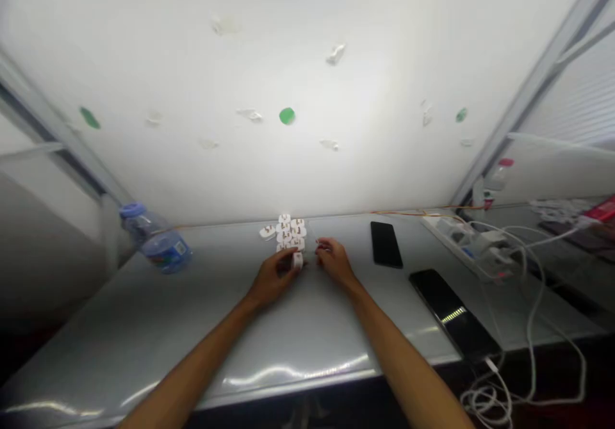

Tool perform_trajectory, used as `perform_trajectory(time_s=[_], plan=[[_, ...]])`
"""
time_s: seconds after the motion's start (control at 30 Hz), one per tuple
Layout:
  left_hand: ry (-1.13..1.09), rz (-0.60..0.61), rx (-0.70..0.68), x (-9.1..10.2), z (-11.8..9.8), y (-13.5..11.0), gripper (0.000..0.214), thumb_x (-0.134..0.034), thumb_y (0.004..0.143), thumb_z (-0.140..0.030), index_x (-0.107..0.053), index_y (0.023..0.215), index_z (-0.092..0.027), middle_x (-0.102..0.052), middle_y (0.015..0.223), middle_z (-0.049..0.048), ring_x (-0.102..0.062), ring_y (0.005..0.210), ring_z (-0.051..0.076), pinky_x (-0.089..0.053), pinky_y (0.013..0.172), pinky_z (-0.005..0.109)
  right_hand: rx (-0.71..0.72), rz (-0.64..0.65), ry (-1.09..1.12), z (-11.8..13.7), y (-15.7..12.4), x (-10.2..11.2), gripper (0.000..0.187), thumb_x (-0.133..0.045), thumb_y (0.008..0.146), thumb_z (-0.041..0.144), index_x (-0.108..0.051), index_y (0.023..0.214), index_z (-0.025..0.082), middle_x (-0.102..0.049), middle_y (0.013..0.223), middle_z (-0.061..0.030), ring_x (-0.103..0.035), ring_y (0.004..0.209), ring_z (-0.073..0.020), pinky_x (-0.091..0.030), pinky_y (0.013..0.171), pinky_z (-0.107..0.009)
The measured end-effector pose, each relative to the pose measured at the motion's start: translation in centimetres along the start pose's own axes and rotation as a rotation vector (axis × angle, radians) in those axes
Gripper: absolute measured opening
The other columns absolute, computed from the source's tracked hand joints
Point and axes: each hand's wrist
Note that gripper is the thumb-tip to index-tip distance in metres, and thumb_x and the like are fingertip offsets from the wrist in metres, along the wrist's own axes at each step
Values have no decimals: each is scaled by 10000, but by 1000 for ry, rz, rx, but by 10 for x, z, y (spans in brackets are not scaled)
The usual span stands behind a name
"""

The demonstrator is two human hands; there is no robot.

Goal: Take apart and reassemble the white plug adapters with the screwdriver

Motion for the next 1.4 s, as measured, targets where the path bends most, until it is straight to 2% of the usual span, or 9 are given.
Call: perform_trajectory(time_s=[0.17, 0.3, 0.4, 0.5, 0.7, 0.87, 1.1, 1.3, 1.4], plan=[[-66, -2, -16, 5, -2, -8, 393, -665, 790, -226, -639, 1178, -171, -650, 1245, 133, -657, 1099, 241, -587, 897, 381, 153, 194, -232, 7, -10, -4, 280, -646, 782, 413, -738, 885, 170, -735, 889, -77, -668, 887, -242, -526, 796, -365], [-121, 4, -29, 9, -4, -14, 325, -669, 769, -190, -643, 1092, -174, -675, 1159, 110, -667, 1082, 235, -578, 932, 412, 103, 424, -169, 14, -19, -7, 376, -716, 767, 447, -753, 1024, 175, -751, 1043, -93, -674, 984, -260, -509, 897, -404], [-154, 30, -32, 11, -5, -15, 290, -678, 763, -181, -636, 1049, -174, -691, 1098, 93, -677, 1062, 226, -568, 955, 419, 61, 527, -131, 15, -21, -8, 399, -757, 739, 434, -746, 1036, 168, -754, 1029, -89, -678, 960, -255, -498, 914, -421], [-156, 58, -42, 13, -7, -16, 304, -692, 756, -184, -630, 1053, -170, -700, 1102, 96, -681, 1066, 229, -554, 977, 420, 61, 514, -116, 15, -21, -8, 372, -793, 703, 419, -740, 978, 174, -747, 970, -69, -673, 935, -239, -492, 911, -410], [-54, 77, -94, 19, -10, -17, 299, -661, 775, -188, -605, 1068, -187, -708, 1099, 87, -692, 1036, 218, -549, 974, 400, 118, 520, -130, 13, -21, -5, 458, -782, 698, 340, -687, 1132, 226, -700, 1115, -57, -632, 1040, -234, -490, 930, -395], [239, -60, -128, 37, 0, -13, 222, -612, 785, -221, -591, 1006, -204, -687, 986, 43, -676, 939, 193, -544, 918, 371, 188, 449, -227, 7, -21, -3, 344, -725, 686, 249, -652, 1019, 208, -677, 1059, -35, -630, 960, -197, -519, 858, -333], [555, -223, 9, 54, 15, -8, 64, -553, 769, -213, -540, 832, -211, -624, 794, 14, -614, 757, 198, -506, 765, 359, 358, 349, -362, 3, -23, -5, 167, -647, 704, 204, -580, 857, 214, -683, 1062, -51, -648, 918, -196, -549, 798, -327], [651, -248, 17, 52, 18, -10, 226, -566, 789, -197, -604, 1011, -177, -666, 1009, 117, -603, 1039, 311, -463, 947, 483, 366, 138, -410, 8, -15, 6, 173, -651, 740, 293, -578, 879, 220, -657, 1123, -71, -627, 1035, -226, -555, 825, -351], [750, -236, -81, 39, 15, -11, 361, -570, 855, -262, -592, 1212, -212, -641, 1231, 131, -449, 1310, 377, -248, 1127, 617, 375, 125, -498, 8, -12, 10, 250, -659, 748, 292, -618, 984, 220, -674, 1069, -61, -649, 973, -221, -561, 816, -360]])
Point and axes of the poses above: each hand's wrist, its own y-axis towards the middle knuckle, its own x-axis out of the back of the hand, z = x × y
